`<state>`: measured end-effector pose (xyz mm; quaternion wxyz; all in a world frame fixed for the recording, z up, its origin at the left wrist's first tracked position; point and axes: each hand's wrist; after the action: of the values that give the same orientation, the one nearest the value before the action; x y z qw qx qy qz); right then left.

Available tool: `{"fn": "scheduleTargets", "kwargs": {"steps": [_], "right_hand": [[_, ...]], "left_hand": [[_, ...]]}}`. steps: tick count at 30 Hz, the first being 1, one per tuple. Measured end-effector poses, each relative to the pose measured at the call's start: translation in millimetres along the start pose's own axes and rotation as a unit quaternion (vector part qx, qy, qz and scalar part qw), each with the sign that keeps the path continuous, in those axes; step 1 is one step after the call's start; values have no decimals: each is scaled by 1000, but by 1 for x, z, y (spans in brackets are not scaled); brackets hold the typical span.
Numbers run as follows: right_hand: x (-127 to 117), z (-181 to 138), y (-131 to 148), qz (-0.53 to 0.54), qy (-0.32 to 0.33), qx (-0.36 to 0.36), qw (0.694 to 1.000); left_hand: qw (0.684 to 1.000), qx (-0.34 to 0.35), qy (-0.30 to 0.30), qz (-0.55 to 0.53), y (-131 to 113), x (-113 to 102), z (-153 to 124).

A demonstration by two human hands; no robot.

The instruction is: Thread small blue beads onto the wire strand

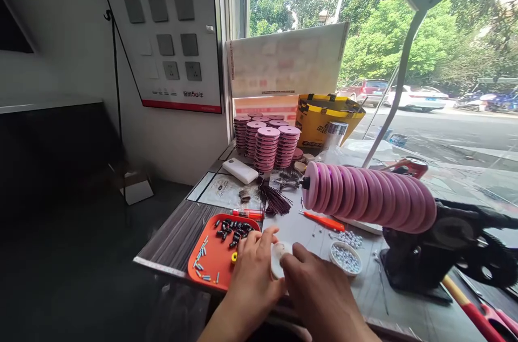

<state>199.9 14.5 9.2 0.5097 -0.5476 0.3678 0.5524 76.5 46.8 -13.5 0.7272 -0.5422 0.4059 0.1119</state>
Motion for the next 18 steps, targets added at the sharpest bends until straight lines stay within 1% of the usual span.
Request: {"fn": "scheduleTargets", "kwargs": {"steps": [2, 6, 8, 10, 12, 16, 18], "right_hand": [[1, -1, -4, 10, -4, 3, 1000], [2, 1, -7, -22, -4, 39, 999], [2, 3, -5, -19, 12, 31, 999], [2, 2, -4, 6, 25, 9, 1000], [1, 2, -6, 24, 29, 1, 999], [-1, 3, -9, 13, 26, 32, 999], [-2, 5, -7, 10, 38, 42, 998]], "left_hand": [[1000, -15, 2, -4, 0, 0, -1], [1000, -27, 2, -11, 0, 0, 0], [1000, -18, -1, -7, 0, 0, 1], [1000, -9, 0, 1, 0, 0, 1], [1000, -12, 2, 2, 0, 0, 1], [1000, -29, 5, -10, -1, 0, 0], [1000, -25, 4, -13, -1, 0, 0]]}}
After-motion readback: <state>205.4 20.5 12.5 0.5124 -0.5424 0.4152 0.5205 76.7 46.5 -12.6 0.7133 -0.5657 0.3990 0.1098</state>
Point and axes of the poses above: each hand's wrist, its own z-axis towards the middle knuckle, its own x-axis out of the palm, y = z × x, and after that the axes turned 13 degrees about y, right-handed
